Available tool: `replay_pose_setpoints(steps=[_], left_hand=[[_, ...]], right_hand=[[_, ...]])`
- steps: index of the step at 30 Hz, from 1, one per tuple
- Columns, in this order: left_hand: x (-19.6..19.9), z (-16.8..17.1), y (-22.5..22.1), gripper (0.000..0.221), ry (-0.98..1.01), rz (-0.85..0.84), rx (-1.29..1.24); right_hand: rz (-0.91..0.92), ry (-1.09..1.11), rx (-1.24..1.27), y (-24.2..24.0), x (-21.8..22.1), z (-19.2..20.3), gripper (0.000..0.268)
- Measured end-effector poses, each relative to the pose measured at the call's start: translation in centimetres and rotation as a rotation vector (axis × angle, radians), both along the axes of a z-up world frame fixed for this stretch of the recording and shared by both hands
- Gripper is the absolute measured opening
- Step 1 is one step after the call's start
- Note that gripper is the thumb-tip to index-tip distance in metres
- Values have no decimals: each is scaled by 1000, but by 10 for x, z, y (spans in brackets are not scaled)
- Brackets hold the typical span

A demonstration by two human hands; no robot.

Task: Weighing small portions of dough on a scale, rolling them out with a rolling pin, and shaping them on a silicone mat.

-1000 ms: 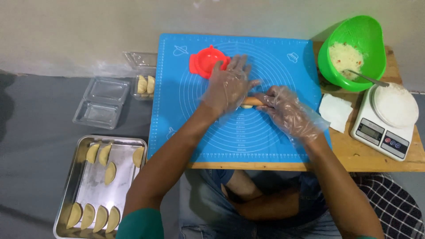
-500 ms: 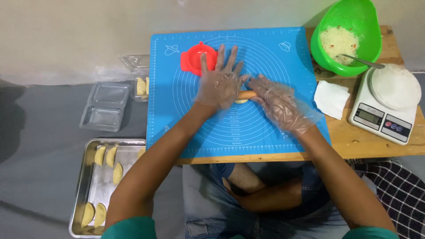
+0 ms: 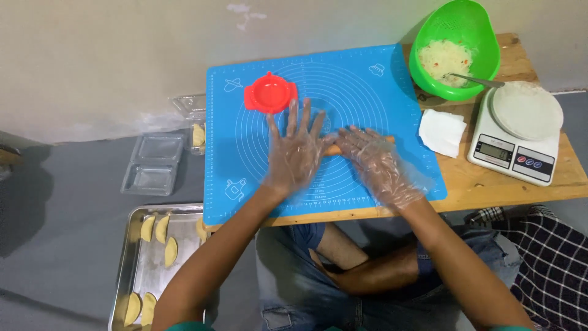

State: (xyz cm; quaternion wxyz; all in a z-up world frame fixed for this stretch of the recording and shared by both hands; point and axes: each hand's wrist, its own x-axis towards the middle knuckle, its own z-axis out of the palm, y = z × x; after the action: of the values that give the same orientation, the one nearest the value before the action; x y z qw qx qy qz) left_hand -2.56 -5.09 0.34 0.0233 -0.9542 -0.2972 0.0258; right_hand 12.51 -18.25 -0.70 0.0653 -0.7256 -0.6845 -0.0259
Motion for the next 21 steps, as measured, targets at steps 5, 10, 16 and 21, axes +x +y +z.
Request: replay_pose_setpoints(steps=[5,10,16,21], left_hand=[[9,-1,22,65,48,16,42],[25,-19,51,65,-77,30,11],[47,-70,91,61,-586,-96,229],[61,-62,112,63,-535,-99,179]], right_hand=[[-3,-42,71,19,5,10,44],[-28,-90,-161,61,31,-1,56],[-32,54,-112,98,49,-22,55],[-62,68,-159,118,57,-19,59]])
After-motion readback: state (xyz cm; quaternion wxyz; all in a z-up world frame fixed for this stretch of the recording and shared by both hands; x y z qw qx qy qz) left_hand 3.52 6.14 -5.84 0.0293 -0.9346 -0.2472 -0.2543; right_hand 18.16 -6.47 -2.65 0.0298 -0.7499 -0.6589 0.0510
